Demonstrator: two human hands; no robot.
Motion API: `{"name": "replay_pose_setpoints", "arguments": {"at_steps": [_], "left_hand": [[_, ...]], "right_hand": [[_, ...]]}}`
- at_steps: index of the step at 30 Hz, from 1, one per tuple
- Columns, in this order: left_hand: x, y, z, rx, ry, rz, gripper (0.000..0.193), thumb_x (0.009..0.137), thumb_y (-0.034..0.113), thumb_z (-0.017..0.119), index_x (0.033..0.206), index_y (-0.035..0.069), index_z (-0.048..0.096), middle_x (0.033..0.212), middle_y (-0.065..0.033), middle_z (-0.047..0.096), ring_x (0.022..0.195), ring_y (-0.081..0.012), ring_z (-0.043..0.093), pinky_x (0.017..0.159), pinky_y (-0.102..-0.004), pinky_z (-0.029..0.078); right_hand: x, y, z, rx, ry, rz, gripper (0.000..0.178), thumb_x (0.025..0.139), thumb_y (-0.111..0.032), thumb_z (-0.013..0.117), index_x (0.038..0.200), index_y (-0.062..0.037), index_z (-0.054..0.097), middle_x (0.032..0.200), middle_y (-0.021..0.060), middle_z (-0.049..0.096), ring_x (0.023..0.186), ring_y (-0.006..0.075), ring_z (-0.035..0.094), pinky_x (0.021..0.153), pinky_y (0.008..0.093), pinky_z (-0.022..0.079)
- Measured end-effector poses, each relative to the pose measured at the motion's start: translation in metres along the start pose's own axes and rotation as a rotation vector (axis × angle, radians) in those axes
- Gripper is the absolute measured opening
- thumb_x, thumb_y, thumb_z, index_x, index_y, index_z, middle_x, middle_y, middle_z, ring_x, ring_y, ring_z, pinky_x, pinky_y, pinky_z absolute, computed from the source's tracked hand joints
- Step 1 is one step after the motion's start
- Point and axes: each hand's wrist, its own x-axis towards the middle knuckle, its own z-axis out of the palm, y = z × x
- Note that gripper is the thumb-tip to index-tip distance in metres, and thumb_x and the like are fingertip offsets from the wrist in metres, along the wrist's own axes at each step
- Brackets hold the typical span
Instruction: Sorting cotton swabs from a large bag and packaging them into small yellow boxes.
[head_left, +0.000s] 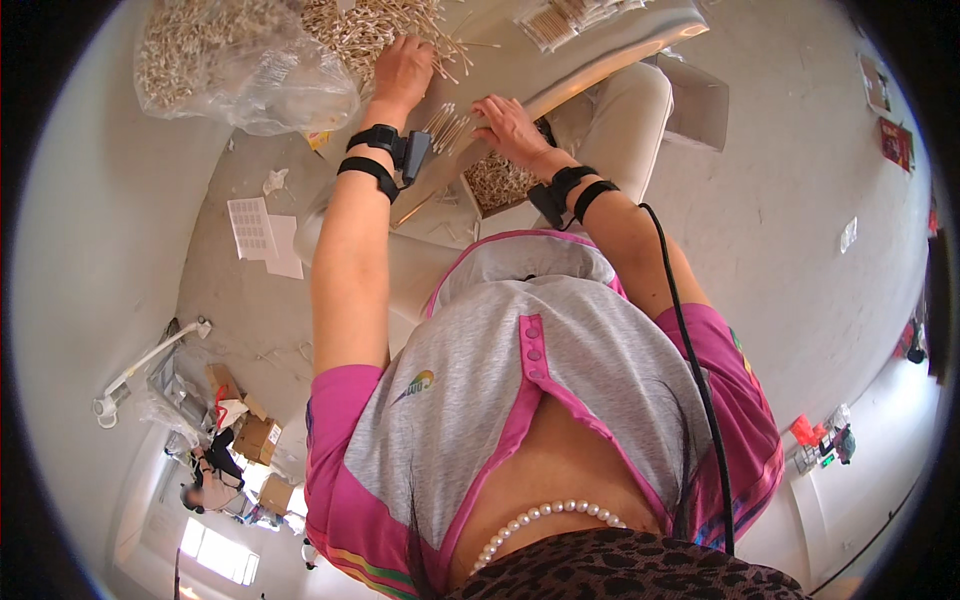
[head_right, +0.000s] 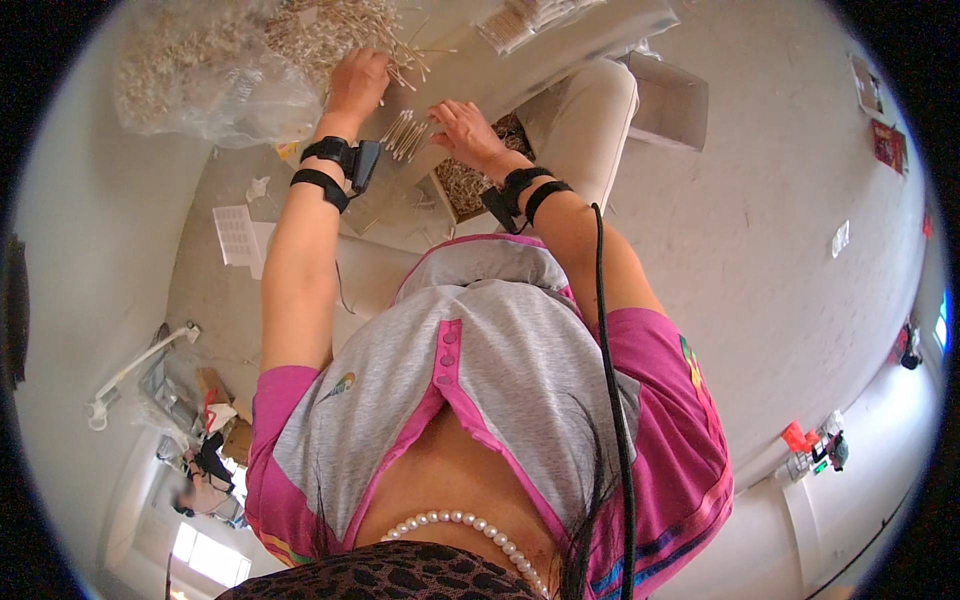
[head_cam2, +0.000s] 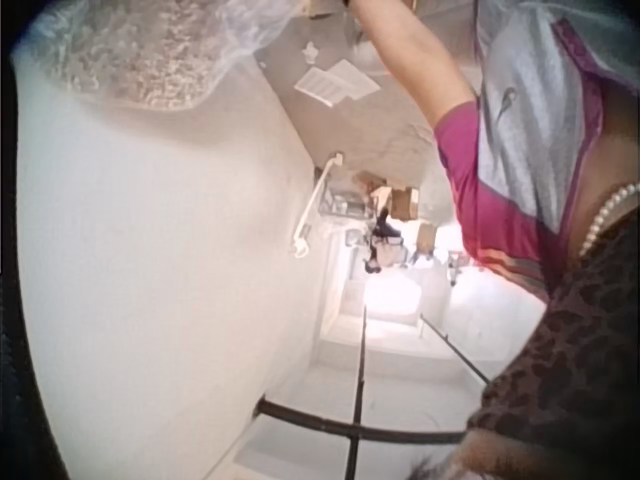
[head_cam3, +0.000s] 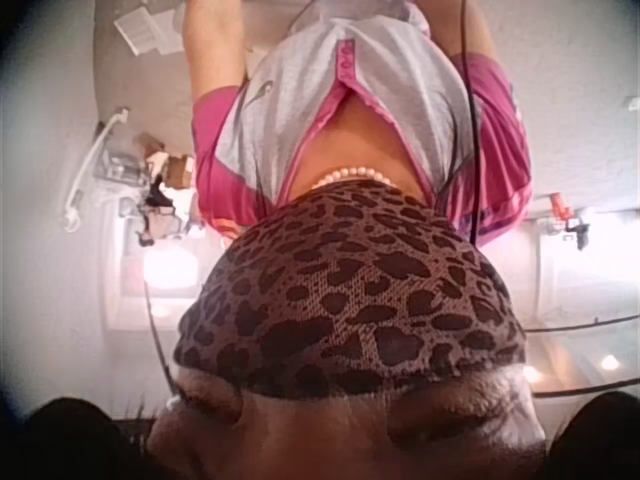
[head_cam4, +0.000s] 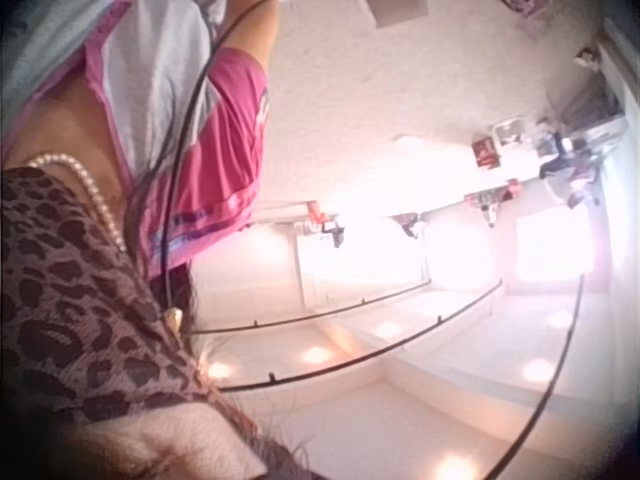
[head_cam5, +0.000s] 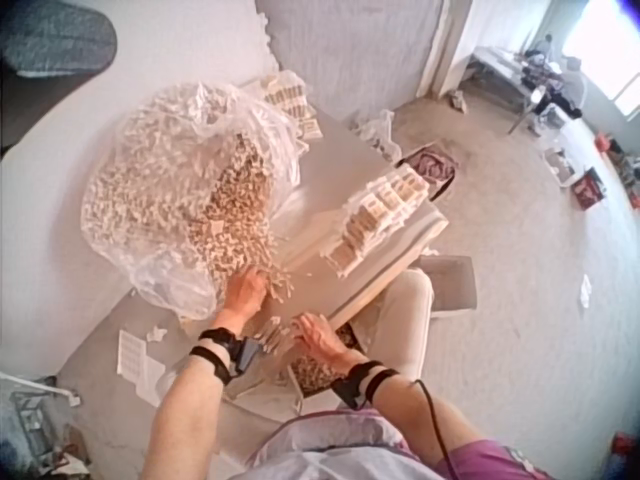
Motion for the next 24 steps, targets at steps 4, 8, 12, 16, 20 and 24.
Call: {"name": "replay_pose_setpoints", "arguments": {"at_steps": [4,8,12,16,20,24], "left_hand": [[0.000,0.000,-0.017,-0.029,0.008,0.042,0.008,0.079,0.013,0.065,0.086,0.010,0.068,0.089,-0.0075,0.068,0.091,-0.0289,0.066,0.074,-0.0423,0.056],[-0.019,-0.001,-0.026,-0.388,-0.245,-0.249,0.010,0.080,0.016,0.068,0.086,0.009,0.069,0.081,-0.0072,0.072,0.077,-0.0277,0.069,0.069,-0.0401,0.056],[-0.039,-0.005,-0.023,-0.601,-0.336,-0.393,0.013,0.080,0.017,0.070,0.090,0.009,0.072,0.081,-0.0075,0.073,0.077,-0.0231,0.072,0.070,-0.0344,0.056],[-0.055,-0.002,-0.019,-0.775,-0.244,-0.448,0.015,0.079,0.017,0.071,0.092,0.009,0.073,0.079,-0.0080,0.073,0.077,-0.0216,0.072,0.070,-0.0334,0.056],[-0.074,0.004,-0.020,-0.666,-0.336,-0.500,0.015,0.080,0.015,0.071,0.093,0.009,0.073,0.082,-0.0089,0.074,0.078,-0.0229,0.073,0.071,-0.0339,0.056],[-0.084,0.012,-0.026,-0.633,-0.359,-0.516,0.014,0.082,0.013,0.069,0.095,0.009,0.073,0.084,-0.0095,0.074,0.079,-0.0250,0.072,0.071,-0.0347,0.056]], "right_hand": [[-0.001,0.001,0.000,0.016,-0.008,0.000,0.040,0.081,-0.016,0.075,0.114,-0.0084,0.053,0.107,0.0092,0.060,0.106,0.0315,0.058,0.086,0.0424,0.042],[-0.002,0.003,0.000,0.003,-0.002,-0.009,0.039,0.082,-0.017,0.074,0.114,-0.0090,0.053,0.106,0.0090,0.060,0.104,0.0308,0.058,0.086,0.0422,0.042],[-0.001,0.004,0.002,0.008,0.006,-0.013,0.039,0.083,-0.019,0.074,0.114,-0.0090,0.053,0.106,0.0091,0.059,0.104,0.0308,0.058,0.086,0.0421,0.042],[-0.003,0.006,0.004,-0.006,-0.002,-0.020,0.040,0.084,-0.020,0.074,0.115,-0.0088,0.053,0.106,0.0094,0.059,0.102,0.0314,0.058,0.087,0.0415,0.042],[-0.002,0.005,0.004,0.011,0.026,-0.025,0.033,0.085,-0.017,0.071,0.112,-0.0090,0.053,0.106,0.0097,0.059,0.102,0.0317,0.059,0.089,0.0415,0.043],[-0.002,0.003,0.002,0.001,-0.021,0.015,0.034,0.085,-0.017,0.071,0.113,-0.0092,0.053,0.106,0.0098,0.059,0.102,0.0312,0.059,0.090,0.0415,0.042]]}}
